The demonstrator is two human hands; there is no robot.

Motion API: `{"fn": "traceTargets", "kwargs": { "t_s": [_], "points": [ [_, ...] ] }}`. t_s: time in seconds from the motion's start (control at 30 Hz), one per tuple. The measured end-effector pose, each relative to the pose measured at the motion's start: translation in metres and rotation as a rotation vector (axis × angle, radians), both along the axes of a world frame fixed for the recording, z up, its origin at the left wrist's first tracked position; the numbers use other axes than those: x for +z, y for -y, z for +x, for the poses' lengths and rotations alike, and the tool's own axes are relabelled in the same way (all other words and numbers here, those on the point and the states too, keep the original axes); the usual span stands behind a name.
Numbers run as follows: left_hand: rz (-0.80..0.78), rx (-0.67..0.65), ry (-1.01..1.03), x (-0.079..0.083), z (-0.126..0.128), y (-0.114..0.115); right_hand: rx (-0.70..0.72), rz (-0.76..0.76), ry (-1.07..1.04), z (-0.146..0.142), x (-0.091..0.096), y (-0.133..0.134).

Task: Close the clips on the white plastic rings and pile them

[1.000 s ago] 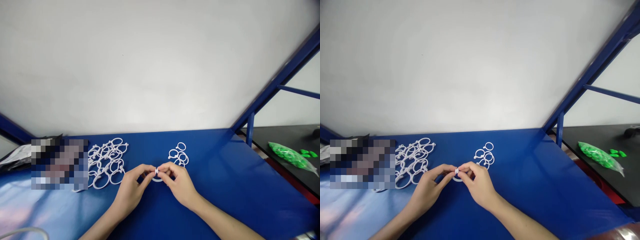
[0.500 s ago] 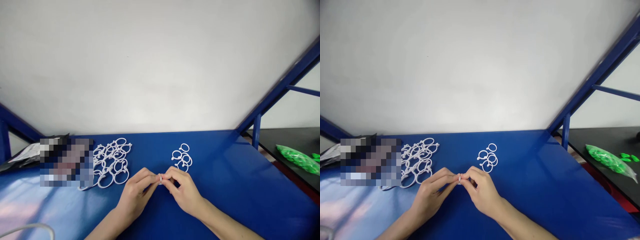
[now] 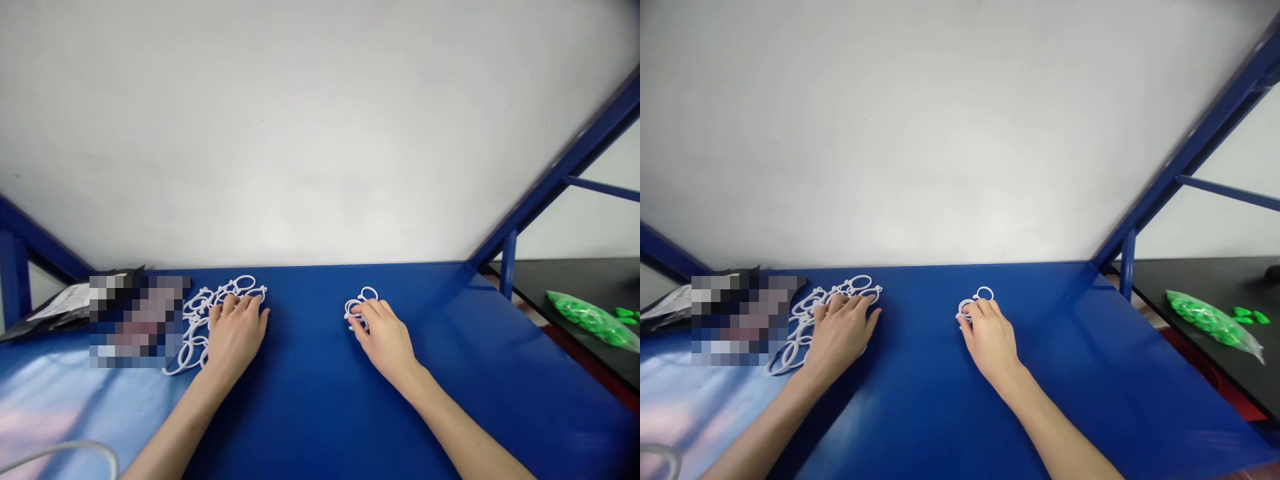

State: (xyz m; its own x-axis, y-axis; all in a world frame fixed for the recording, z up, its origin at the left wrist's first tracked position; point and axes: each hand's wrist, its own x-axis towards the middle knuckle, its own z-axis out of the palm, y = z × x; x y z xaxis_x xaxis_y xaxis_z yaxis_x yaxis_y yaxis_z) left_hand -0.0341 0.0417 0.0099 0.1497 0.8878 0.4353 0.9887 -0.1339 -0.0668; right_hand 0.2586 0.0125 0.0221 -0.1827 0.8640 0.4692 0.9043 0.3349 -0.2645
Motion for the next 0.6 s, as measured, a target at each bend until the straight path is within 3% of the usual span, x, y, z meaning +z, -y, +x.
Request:
{"fn": "traceTargets", "kwargs": {
  "t_s": [0.17, 0.27, 0.47, 0.6],
  "points": [
    [0.001, -0.079, 0.139, 0.002, 0.002, -0.001, 0.067, -0.033, -0.085, -0.011, 0.002, 0.009],
    [-0.052, -0.238, 0.444, 0.011, 0.012, 0.005, 0.151, -0.078, -0.226, -0.018, 0.004, 0.016],
    [-0.709, -0.501, 1.189, 0.027, 0.047, 0.041, 0.29, -0.267, -0.572, -0.029, 0.006, 0.025],
    [-0.903, -0.577, 1.4, 0.024, 0.06, 0.058, 0.309, -0.336, -0.71, -0.034, 0.011, 0.027]
  ]
}}
